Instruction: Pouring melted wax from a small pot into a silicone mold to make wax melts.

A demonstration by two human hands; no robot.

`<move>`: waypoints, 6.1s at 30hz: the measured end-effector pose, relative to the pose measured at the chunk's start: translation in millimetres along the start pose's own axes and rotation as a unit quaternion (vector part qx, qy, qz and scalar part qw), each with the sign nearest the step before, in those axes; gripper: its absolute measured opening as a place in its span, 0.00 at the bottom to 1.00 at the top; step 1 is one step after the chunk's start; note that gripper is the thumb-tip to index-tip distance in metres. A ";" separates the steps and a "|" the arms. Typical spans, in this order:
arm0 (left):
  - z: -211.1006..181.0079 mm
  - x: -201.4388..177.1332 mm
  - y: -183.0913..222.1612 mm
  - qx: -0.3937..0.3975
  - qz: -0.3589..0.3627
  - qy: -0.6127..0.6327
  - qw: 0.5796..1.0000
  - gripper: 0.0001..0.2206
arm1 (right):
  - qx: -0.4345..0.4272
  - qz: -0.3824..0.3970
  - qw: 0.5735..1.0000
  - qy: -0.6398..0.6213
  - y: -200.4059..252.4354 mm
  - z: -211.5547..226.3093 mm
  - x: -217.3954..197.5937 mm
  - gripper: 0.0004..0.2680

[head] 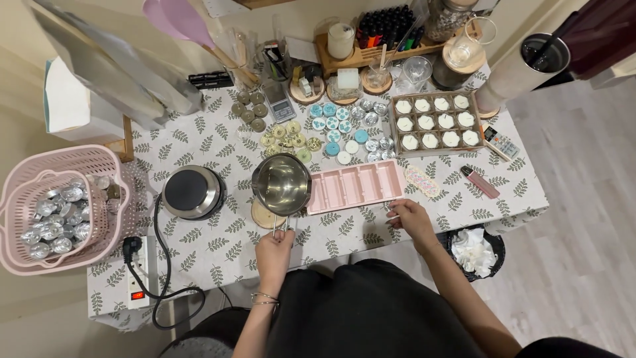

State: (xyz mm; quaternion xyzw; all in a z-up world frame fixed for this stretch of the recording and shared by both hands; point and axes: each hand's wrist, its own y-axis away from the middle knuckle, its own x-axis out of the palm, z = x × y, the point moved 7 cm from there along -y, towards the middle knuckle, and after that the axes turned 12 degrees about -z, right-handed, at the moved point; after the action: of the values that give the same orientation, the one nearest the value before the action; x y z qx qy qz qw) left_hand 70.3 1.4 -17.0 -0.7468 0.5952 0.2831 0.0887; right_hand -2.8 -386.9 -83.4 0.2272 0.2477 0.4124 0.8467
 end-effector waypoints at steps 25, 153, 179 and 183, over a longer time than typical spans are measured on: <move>-11.7 -2.4 2.2 0.007 -0.005 -0.073 0.997 0.17 | -0.003 -0.010 1.000 -0.001 13.4 -13.8 -5.3 0.09; -54.7 23.8 10.5 0.102 0.001 -0.196 0.975 0.15 | 0.000 -0.008 1.000 0.010 16.2 -40.8 -10.7 0.08; -57.5 25.1 8.6 0.133 -0.006 -0.187 0.973 0.15 | 0.004 0.009 0.999 0.030 16.0 -33.5 5.5 0.09; -61.4 23.9 8.7 0.137 0.002 -0.204 0.969 0.15 | 0.007 0.006 0.999 0.030 17.8 -32.6 5.5 0.10</move>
State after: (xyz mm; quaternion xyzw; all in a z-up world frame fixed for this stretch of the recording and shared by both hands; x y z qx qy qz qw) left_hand 84.7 -49.9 22.8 -0.6529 0.5992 0.3449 0.3093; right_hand -30.0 -366.7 -99.4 0.2224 0.2749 0.4224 0.8346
